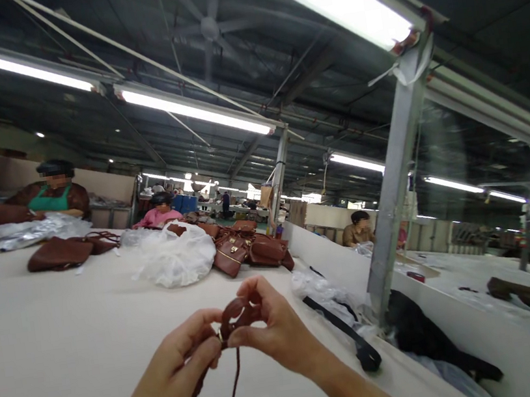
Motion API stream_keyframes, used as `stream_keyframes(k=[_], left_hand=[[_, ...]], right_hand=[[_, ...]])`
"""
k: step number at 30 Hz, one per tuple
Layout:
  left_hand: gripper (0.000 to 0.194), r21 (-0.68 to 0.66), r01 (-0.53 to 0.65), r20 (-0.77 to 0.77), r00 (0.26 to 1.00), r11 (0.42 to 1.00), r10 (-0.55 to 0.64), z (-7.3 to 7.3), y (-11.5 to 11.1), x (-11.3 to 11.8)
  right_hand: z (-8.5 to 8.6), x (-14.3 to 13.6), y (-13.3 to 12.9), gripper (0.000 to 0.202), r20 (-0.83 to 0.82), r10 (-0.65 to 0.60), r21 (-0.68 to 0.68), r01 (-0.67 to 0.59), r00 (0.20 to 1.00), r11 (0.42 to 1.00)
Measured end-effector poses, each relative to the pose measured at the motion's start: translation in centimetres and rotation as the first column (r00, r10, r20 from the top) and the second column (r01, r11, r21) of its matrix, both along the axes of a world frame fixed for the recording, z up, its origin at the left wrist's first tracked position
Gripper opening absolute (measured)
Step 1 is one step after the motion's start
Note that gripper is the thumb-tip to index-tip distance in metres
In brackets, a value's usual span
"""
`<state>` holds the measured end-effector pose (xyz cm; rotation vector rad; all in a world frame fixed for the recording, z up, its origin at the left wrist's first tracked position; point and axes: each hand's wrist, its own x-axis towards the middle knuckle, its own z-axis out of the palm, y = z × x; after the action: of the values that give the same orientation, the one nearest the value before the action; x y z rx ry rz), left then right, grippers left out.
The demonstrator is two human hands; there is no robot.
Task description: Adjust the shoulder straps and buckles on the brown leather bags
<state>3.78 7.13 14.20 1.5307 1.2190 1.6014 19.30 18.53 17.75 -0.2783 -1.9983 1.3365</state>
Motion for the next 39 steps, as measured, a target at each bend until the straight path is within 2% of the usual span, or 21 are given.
stream_keyframes(k=[2,4,6,10,13,15,17,19,22,24,26,29,31,33,35,37,39], left_hand=[[0.037,-0.003,0.116,0.226,0.968,0.993,-0.113,0.1,0.0,0.2],[0.041,-0.039,0.202,0.404,0.899,0.979,-0.170,0.4,-0.1,0.4],[0.042,-0.078,0.212,0.419,0.893,0.974,-0.161,0.7,-0.3,0.5],[0.041,-0.124,0.040,0.229,0.973,0.992,-0.010,0.8,0.0,0.4],[0.038,-0.143,-0.136,0.217,0.962,0.980,0.165,0.5,0.5,0.2],[0.039,-0.145,-0.218,0.254,0.935,0.965,0.249,0.2,0.7,0.0],[0.041,-0.145,-0.250,0.312,0.907,0.957,0.284,0.0,0.9,-0.7],[0.042,-0.123,-0.280,0.398,0.865,0.952,0.306,-0.2,0.9,-1.7],[0.046,-0.126,-0.296,0.468,0.824,0.947,0.320,-0.5,0.5,-3.5],[0.043,-0.180,-0.217,0.397,0.876,0.959,0.272,-0.7,0.1,-3.9],[0.035,-0.224,-0.134,0.288,0.937,0.965,0.197,-0.8,-0.1,-3.4],[0.024,-0.192,-0.035,0.133,0.989,0.981,0.061,-0.2,0.3,-1.4],[0.033,-0.123,0.074,0.058,0.996,0.990,-0.068,0.5,0.8,0.0],[0.047,-0.047,0.124,-0.004,0.992,0.991,-0.124,1.0,1.2,1.0],[0.056,0.006,0.047,-0.091,0.995,0.999,-0.046,1.0,1.3,1.0],[0.061,0.023,-0.088,-0.187,0.978,0.996,0.091,0.4,1.1,0.3],[0.059,-0.031,-0.171,-0.246,0.956,0.985,0.159,-0.7,0.6,-0.9]], right_hand=[[-1.0,-1.0,0.1,0.065,0.023,-0.038,-0.105,0.040,0.999,0.994],[-1.8,-1.8,0.2,0.065,0.142,0.018,-0.152,0.004,0.990,0.988],[-2.1,-2.4,0.1,0.070,0.250,0.059,-0.130,-0.027,0.966,0.991],[-1.5,-3.1,-0.3,0.075,0.304,0.121,-0.122,-0.087,0.945,0.989],[-0.5,-3.4,-0.7,0.070,0.296,0.191,-0.199,-0.135,0.936,0.971],[-0.2,-3.5,-0.8,0.055,0.297,0.137,-0.162,-0.091,0.945,0.983],[-0.4,-3.1,-0.6,0.033,0.304,0.061,-0.059,-0.046,0.951,0.997],[-1.0,-2.3,0.0,0.016,0.324,0.012,0.027,-0.022,0.946,0.999],[-2.5,-0.4,1.7,0.005,0.373,-0.077,0.091,0.046,0.925,0.995],[-3.2,0.9,2.8,0.005,0.396,-0.143,0.154,0.088,0.907,0.984],[-3.5,1.7,3.4,0.007,0.448,-0.131,0.169,0.060,0.884,0.984],[-2.9,1.5,2.6,0.045,0.500,0.084,-0.002,-0.095,0.862,0.995],[-1.8,0.7,1.4,0.064,0.413,0.195,-0.075,-0.180,0.890,0.981],[-0.5,-0.1,0.5,0.062,0.336,0.137,0.001,-0.146,0.932,0.989],[0.9,-0.5,0.0,0.053,0.336,-0.053,0.174,-0.006,0.940,0.985],[1.9,-0.5,-0.1,0.041,0.372,-0.205,0.306,0.089,0.906,0.948],[2.4,-0.2,0.0,0.037,0.427,-0.211,0.325,0.068,0.879,0.943]])
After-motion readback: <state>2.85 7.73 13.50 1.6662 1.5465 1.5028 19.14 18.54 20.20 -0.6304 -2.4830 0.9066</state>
